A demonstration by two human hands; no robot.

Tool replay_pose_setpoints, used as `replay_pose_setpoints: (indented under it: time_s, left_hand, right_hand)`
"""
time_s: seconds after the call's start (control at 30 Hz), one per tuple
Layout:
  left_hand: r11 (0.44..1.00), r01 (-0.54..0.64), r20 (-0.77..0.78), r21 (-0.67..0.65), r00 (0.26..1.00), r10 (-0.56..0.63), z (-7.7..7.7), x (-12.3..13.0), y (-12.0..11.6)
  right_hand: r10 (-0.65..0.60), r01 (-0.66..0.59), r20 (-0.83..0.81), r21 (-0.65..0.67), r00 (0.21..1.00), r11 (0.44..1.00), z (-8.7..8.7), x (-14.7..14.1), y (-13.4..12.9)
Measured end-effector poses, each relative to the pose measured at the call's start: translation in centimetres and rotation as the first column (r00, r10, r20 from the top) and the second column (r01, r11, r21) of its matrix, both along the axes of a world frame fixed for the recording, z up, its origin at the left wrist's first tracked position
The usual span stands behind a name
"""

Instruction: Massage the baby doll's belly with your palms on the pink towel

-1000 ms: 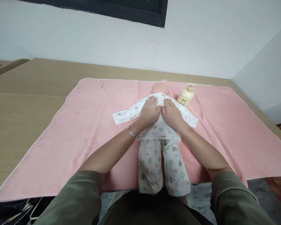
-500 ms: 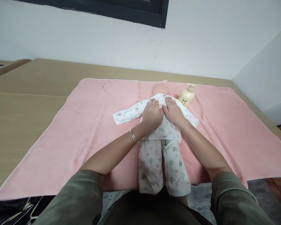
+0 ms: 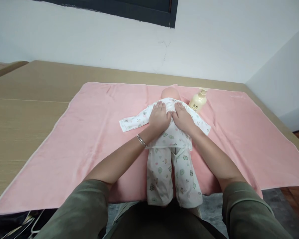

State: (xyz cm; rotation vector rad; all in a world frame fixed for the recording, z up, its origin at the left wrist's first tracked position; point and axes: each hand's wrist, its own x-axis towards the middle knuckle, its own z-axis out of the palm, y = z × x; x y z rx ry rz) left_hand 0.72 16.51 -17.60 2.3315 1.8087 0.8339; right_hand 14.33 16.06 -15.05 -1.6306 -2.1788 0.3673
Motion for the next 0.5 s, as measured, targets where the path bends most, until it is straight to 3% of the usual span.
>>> replay_pose_setpoints:
  time_s: [0.23,0.37,0.5]
  left_hand:
    - [0.999,-0.021,-0.014,0.026,1.000,0.021,0.2,0.6,-0.9]
    - [0.998,0.009,0.014,-0.062,1.000,-0.009,0.7,-0.2,-0.1]
    - [0.984,0.067,0.007,-0.164,0.998,-0.067,1.2,-1.3,1.1]
  right_hand:
    - [-0.012,0.009,0.072,0.040,0.997,0.999,-0.1,0.1,0.3]
    - [-0.076,0.065,0.134,0.082,0.988,0.995,0.3,-0.8,-1.4]
    - [-0.094,0.062,0.156,0.204,0.983,0.977,-0.2,-1.8,-2.9]
